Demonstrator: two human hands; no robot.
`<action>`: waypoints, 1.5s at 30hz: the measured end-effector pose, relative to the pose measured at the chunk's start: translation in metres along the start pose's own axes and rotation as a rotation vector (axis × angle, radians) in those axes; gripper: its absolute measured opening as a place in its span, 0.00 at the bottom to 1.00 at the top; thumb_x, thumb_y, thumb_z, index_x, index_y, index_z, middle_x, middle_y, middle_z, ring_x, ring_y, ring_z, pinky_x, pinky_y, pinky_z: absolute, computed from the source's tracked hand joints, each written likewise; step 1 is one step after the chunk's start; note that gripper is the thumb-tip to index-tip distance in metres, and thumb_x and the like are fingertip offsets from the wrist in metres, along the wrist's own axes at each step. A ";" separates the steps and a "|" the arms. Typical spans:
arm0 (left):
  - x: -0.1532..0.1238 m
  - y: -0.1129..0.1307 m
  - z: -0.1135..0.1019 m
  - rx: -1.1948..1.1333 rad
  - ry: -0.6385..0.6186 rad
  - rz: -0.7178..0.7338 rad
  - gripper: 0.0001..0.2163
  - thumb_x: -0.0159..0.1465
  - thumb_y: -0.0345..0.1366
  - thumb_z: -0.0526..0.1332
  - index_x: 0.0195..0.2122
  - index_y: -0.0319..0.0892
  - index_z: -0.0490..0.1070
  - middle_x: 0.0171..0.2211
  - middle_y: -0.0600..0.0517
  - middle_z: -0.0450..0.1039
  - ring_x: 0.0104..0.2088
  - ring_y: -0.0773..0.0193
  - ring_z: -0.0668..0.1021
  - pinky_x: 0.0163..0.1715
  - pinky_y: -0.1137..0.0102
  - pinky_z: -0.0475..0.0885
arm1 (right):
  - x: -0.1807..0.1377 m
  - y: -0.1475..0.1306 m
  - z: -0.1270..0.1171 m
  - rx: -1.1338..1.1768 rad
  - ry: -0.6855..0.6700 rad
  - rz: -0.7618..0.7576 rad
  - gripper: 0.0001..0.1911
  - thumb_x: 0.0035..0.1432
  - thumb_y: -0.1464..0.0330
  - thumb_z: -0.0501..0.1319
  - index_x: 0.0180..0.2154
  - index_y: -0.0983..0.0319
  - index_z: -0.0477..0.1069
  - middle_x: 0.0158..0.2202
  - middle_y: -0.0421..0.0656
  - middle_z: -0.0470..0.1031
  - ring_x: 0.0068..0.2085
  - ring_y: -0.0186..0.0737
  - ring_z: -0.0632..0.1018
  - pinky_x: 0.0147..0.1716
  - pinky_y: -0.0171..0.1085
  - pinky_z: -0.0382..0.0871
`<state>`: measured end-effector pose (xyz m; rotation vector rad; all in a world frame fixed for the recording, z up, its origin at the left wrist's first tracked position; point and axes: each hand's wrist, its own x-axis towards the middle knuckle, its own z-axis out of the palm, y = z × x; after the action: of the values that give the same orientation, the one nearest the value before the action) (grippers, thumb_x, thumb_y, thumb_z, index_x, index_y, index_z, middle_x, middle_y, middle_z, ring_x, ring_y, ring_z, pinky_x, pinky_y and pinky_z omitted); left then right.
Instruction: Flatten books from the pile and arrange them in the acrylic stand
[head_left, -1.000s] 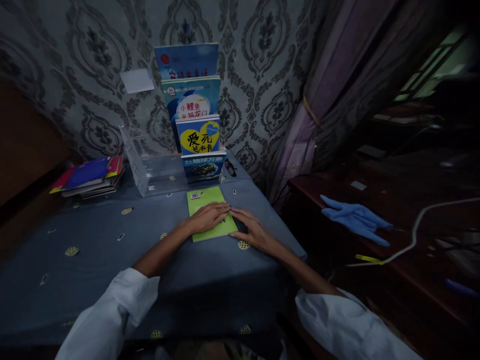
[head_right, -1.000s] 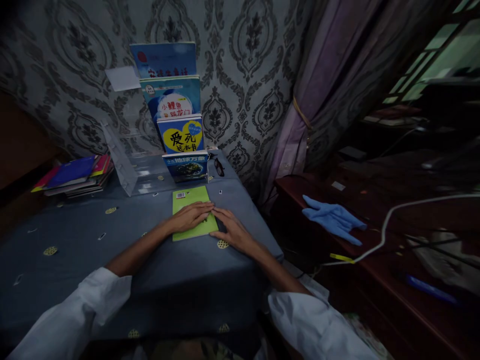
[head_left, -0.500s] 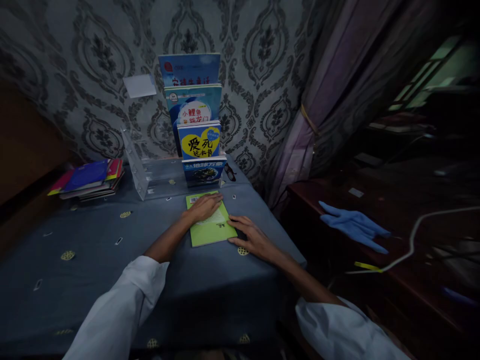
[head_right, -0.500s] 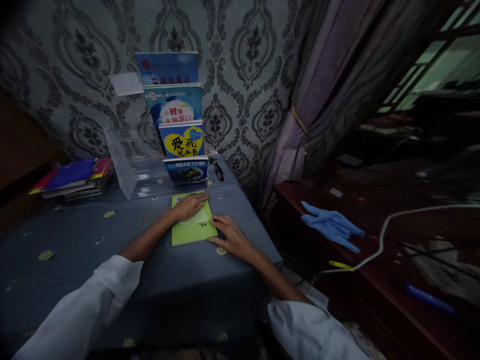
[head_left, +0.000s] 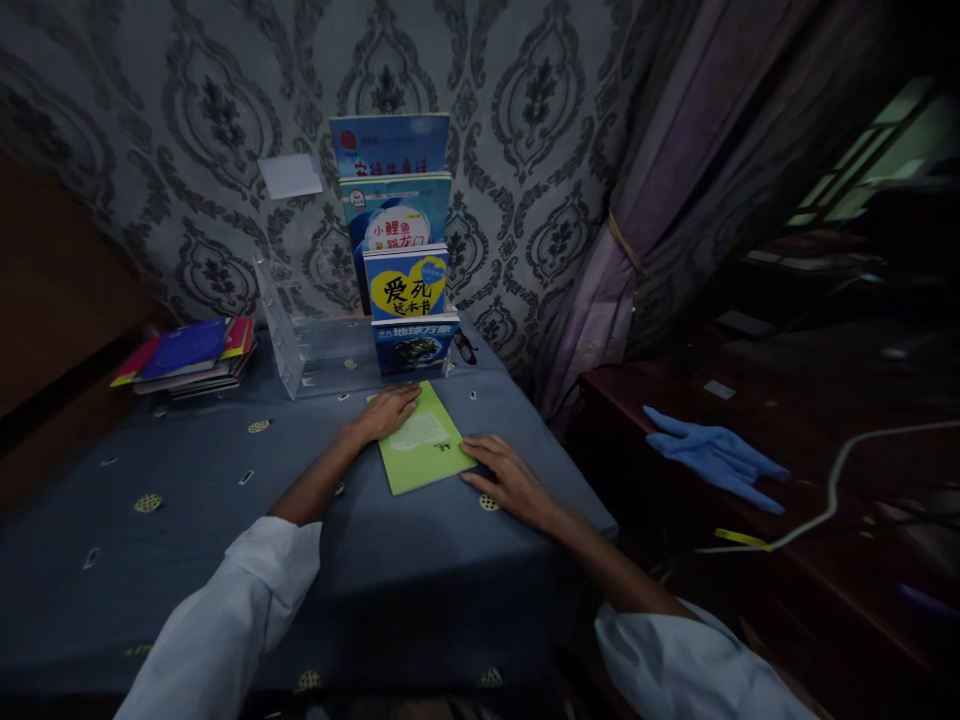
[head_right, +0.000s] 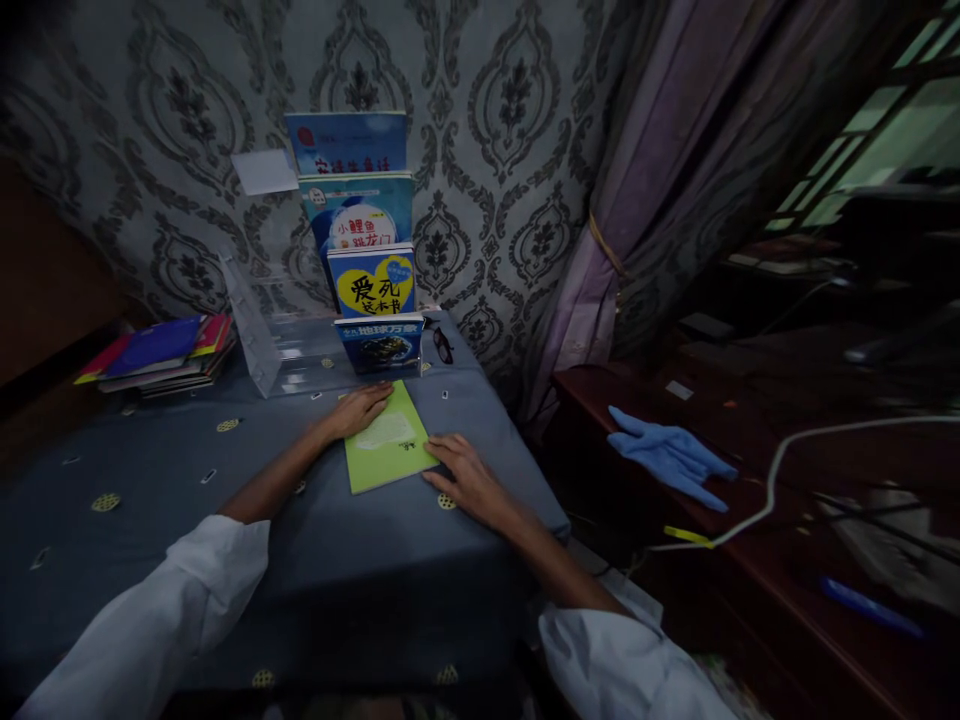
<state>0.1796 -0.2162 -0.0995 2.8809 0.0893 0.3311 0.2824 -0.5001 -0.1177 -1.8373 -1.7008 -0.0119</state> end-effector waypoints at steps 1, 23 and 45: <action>-0.001 -0.001 0.000 -0.007 0.014 0.003 0.24 0.73 0.42 0.45 0.64 0.37 0.66 0.66 0.44 0.64 0.67 0.58 0.66 0.67 0.61 0.59 | 0.000 -0.004 -0.001 -0.007 0.010 -0.003 0.21 0.66 0.61 0.61 0.59 0.59 0.71 0.56 0.53 0.76 0.57 0.53 0.75 0.60 0.59 0.66; -0.011 -0.005 -0.002 -0.004 0.062 -0.042 0.22 0.73 0.39 0.45 0.60 0.36 0.70 0.63 0.42 0.69 0.65 0.56 0.70 0.66 0.61 0.62 | -0.005 -0.035 0.004 -0.054 0.081 -0.018 0.13 0.66 0.72 0.58 0.50 0.58 0.76 0.44 0.49 0.76 0.45 0.48 0.77 0.45 0.50 0.77; -0.095 0.002 -0.031 -0.110 0.065 -0.062 0.24 0.74 0.46 0.44 0.61 0.39 0.70 0.64 0.45 0.68 0.66 0.55 0.69 0.67 0.56 0.63 | 0.021 -0.083 0.029 -0.102 0.030 -0.177 0.14 0.70 0.71 0.54 0.51 0.61 0.76 0.48 0.51 0.78 0.51 0.50 0.75 0.50 0.51 0.74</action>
<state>0.0802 -0.2199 -0.0905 2.7529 0.1658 0.4048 0.1996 -0.4703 -0.0970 -1.7432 -1.8665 -0.2016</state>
